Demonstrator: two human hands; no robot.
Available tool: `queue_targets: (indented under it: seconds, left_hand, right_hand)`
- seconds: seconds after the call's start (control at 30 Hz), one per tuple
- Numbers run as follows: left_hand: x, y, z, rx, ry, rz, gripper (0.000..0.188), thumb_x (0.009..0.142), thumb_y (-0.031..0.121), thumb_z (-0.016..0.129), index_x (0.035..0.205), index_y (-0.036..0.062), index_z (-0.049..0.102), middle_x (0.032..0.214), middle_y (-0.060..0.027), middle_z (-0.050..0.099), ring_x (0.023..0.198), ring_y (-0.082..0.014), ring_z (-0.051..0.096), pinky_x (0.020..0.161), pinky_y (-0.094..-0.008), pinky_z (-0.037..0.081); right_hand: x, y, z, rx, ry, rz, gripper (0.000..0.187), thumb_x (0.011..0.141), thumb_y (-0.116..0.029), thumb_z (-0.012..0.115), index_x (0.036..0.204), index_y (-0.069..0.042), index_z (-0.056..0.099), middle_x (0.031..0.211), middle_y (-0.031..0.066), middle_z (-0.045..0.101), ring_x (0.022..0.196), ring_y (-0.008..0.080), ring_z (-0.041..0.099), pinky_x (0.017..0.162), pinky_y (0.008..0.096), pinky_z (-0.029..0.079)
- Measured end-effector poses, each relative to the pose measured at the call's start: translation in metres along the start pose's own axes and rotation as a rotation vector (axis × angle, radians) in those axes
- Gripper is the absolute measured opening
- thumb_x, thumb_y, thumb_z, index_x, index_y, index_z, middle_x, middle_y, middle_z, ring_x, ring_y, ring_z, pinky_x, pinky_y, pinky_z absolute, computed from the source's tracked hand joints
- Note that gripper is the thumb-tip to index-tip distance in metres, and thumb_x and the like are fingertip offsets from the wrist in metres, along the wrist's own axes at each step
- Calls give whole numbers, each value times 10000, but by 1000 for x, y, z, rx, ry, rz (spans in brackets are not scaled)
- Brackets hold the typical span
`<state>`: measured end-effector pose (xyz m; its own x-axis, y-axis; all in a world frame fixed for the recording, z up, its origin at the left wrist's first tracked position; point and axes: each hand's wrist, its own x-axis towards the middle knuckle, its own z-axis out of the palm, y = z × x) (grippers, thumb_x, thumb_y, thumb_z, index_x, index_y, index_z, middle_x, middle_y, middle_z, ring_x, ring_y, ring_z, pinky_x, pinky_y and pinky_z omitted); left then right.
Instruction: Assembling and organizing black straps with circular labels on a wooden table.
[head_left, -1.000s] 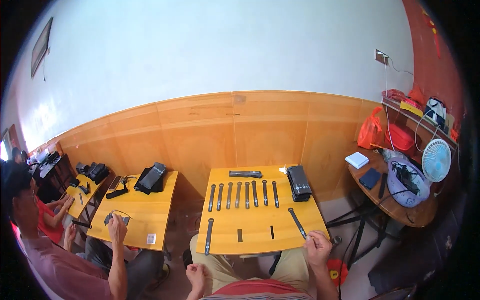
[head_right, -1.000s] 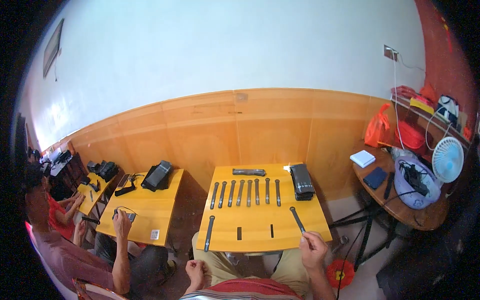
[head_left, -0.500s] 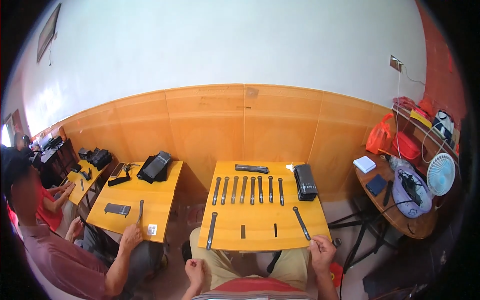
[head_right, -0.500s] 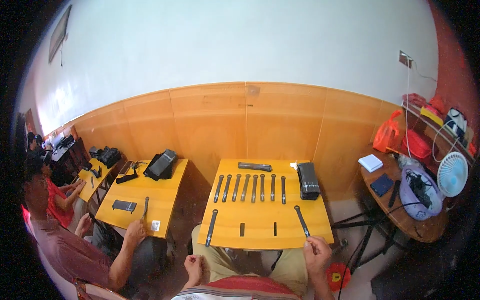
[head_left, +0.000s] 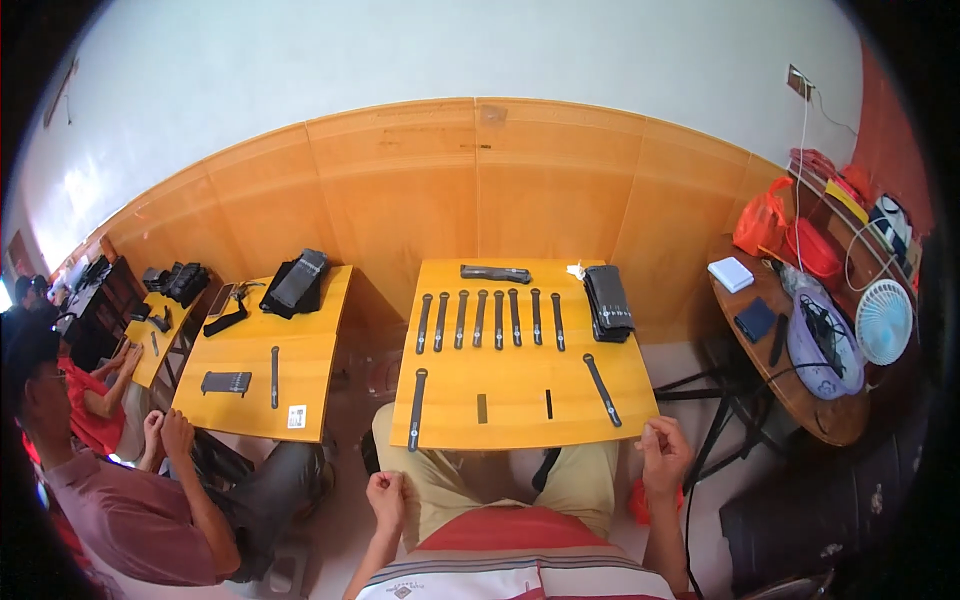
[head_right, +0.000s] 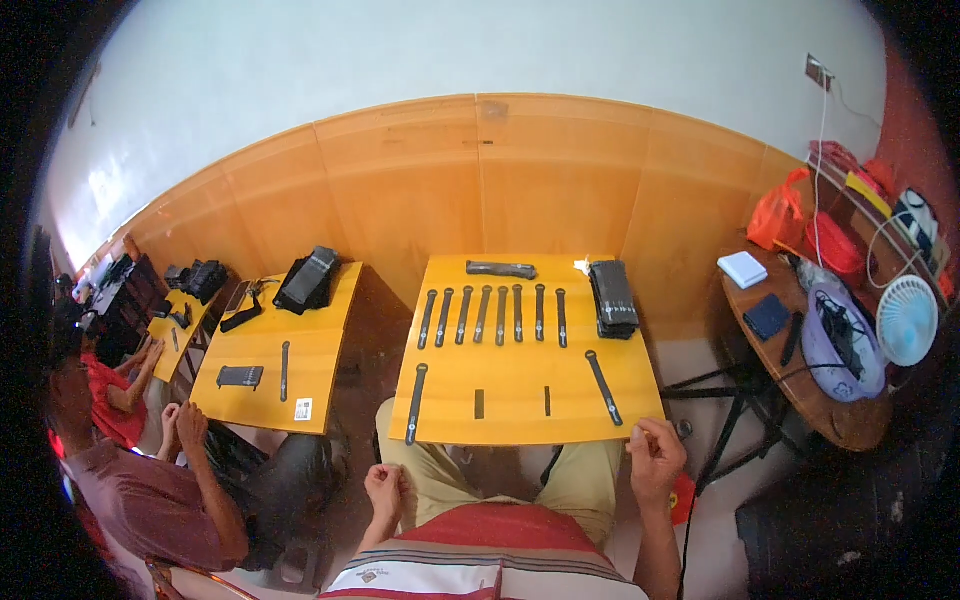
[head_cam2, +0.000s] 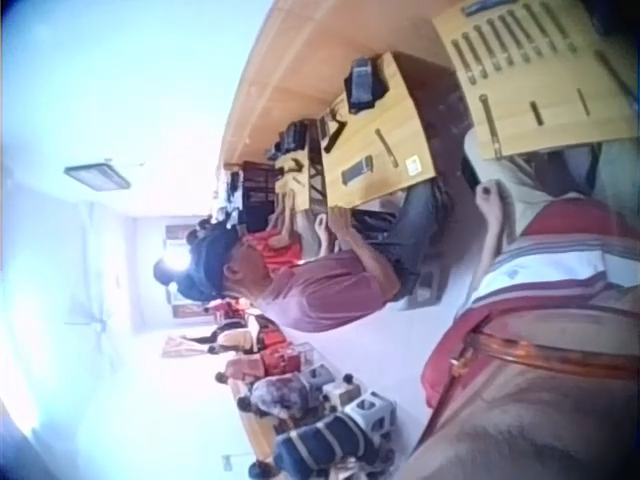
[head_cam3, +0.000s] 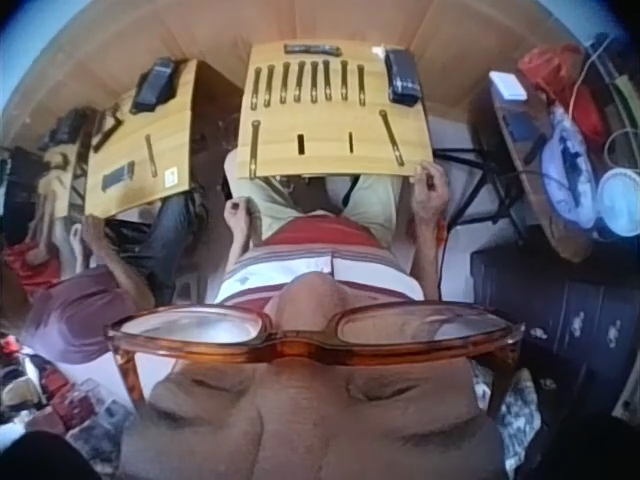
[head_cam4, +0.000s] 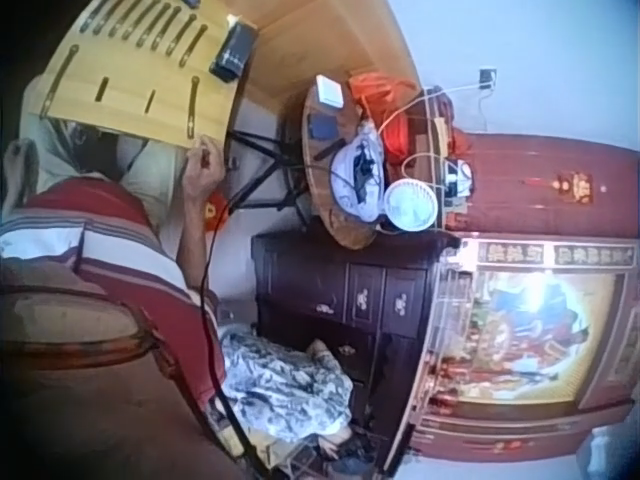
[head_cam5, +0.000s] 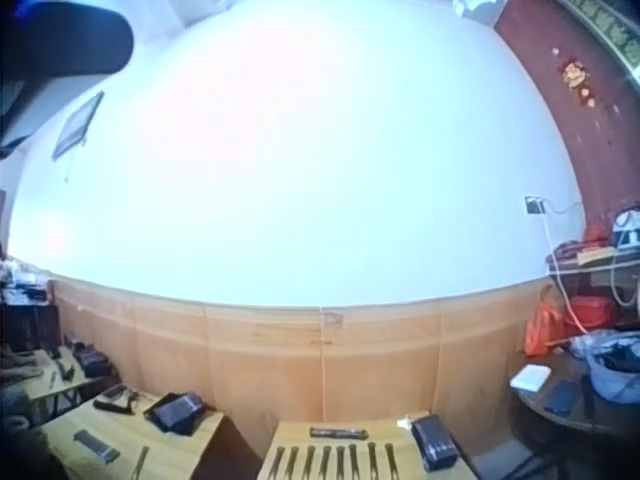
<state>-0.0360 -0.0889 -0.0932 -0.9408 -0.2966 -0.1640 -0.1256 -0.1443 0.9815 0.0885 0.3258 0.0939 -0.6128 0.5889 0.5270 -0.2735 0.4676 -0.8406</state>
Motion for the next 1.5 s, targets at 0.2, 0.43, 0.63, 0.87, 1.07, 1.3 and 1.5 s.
queue_targets:
  seconds: [0.2,0.43,0.63,0.87,1.07,1.3,1.5]
  left_hand:
    - [-3,2,-7,39,-13,22,116,932,38,656,887,61,552,721,-1,582,589,-78,554,526,-231,488]
    - [11,-8,-7,-60,-92,-40,92,979,60,620,931,66,542,776,-17,597,626,-90,564,563,-247,502]
    - [13,-5,-4,-88,-151,-76,87,990,90,629,964,65,549,808,-24,597,647,-97,563,582,-248,508]
    - [1,2,9,-103,-83,-162,193,1010,243,649,986,80,549,820,-13,595,667,-81,543,565,-220,472]
    - [12,30,31,-174,-104,-208,402,1019,495,570,1000,94,553,872,-16,625,673,-94,550,549,-233,445]
    - [24,43,44,-152,-154,-306,438,1005,543,565,1029,107,591,856,2,648,706,-99,582,602,-256,494]
    - [28,38,46,-180,-150,-288,337,994,437,643,938,107,603,838,-16,670,694,-78,600,594,-245,528]
  right_hand:
    - [-2,-6,-2,-17,-11,26,78,947,-6,634,1009,28,667,958,56,638,716,102,605,629,241,511]
    - [5,1,2,-70,-19,24,87,926,-1,659,1003,39,671,910,67,655,720,111,612,647,247,494]
    - [3,25,-3,-236,-17,-8,90,917,-18,676,991,32,684,948,104,692,787,170,665,690,283,527]
    - [-1,53,5,-426,-111,-32,115,887,-35,688,993,8,685,948,133,688,804,259,692,705,327,550]
    - [-6,66,17,-509,-181,-93,122,864,-52,689,981,-19,680,965,134,682,849,316,679,752,387,552]
    - [0,92,32,-805,-380,-247,217,874,-142,673,1065,-41,662,1200,116,627,1089,340,591,896,444,518]
    - [14,137,40,-1011,-506,-134,325,902,-236,658,1153,-30,664,1249,99,622,1160,346,553,1011,476,457]
